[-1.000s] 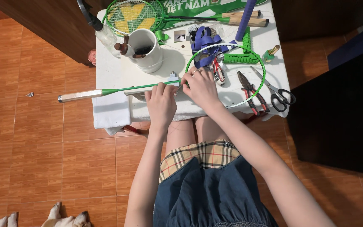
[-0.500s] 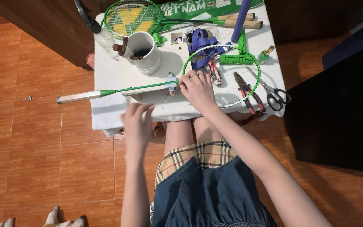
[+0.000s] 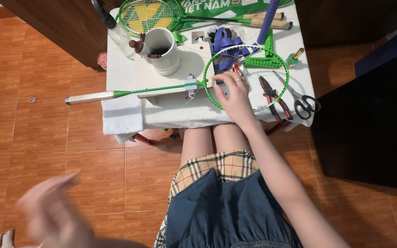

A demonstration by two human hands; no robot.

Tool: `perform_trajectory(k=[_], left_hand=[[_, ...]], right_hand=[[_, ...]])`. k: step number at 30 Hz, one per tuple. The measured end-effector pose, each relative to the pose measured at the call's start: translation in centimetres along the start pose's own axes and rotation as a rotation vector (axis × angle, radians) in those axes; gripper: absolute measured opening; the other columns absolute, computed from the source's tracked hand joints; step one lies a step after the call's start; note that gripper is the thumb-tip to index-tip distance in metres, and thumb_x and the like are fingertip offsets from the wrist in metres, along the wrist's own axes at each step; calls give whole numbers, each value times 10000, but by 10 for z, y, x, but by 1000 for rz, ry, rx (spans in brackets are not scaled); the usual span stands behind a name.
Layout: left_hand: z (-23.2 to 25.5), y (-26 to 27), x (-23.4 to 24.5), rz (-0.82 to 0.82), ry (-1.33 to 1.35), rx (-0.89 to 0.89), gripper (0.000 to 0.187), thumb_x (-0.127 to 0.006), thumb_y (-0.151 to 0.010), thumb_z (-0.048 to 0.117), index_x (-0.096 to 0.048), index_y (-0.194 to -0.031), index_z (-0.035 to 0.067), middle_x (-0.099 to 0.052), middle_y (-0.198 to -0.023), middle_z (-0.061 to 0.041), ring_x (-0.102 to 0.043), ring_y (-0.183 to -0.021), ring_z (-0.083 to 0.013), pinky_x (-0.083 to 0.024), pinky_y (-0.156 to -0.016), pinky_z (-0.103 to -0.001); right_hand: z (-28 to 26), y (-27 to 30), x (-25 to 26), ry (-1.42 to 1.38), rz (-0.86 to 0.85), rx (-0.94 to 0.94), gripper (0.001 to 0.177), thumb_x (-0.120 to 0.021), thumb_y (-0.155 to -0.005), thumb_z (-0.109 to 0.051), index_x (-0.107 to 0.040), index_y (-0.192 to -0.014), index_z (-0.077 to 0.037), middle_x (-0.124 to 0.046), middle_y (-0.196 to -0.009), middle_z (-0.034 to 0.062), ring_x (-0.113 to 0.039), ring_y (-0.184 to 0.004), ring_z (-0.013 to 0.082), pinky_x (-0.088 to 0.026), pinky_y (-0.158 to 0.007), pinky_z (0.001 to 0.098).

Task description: Manually thread string through the grommets of a badminton racket frame.

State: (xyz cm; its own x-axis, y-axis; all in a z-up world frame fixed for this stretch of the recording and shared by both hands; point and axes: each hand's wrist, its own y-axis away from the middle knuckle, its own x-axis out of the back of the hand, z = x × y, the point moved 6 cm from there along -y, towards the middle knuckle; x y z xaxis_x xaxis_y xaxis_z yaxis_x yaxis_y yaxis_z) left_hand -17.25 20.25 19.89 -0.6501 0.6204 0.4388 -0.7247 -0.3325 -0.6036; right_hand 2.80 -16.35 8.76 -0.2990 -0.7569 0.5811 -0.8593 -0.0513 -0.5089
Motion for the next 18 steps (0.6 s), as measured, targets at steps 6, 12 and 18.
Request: perform_trajectory(k=[6,12,18], left_hand=[[-6,14,-203,-695,238,289,310,-626,-983,90,-756,-1263,120,-786,-965,-69,-660,-769,-150,-545,-707,-294],[-35,39,-323,-534,435,398,236,-566,-1056,125,-744,-1203,79,-618,-714,-60,-486,-606,-70,-423,-561,-256],[-24,32,-328,-408,267,329,220,-557,-1035,100,-723,-1176,68,-704,-834,-137,-611,-664,-230,-472,-614,-340]], right_hand=[[15,-2,16,-217,-7,-132,179,-631,-1042,-125,-678,-1204,-67,-673,-1144,81,-668,-1079,225,-527,-973,353],[30,-2,12,-289,-112,-237,197,-607,-1055,-156,-668,-1214,-57,-710,-1152,75,-693,-1061,186,-534,-951,318],[36,0,8,-295,-156,-276,206,-599,-1056,-166,-660,-1225,-66,-722,-1135,66,-702,-1065,162,-533,-922,304]])
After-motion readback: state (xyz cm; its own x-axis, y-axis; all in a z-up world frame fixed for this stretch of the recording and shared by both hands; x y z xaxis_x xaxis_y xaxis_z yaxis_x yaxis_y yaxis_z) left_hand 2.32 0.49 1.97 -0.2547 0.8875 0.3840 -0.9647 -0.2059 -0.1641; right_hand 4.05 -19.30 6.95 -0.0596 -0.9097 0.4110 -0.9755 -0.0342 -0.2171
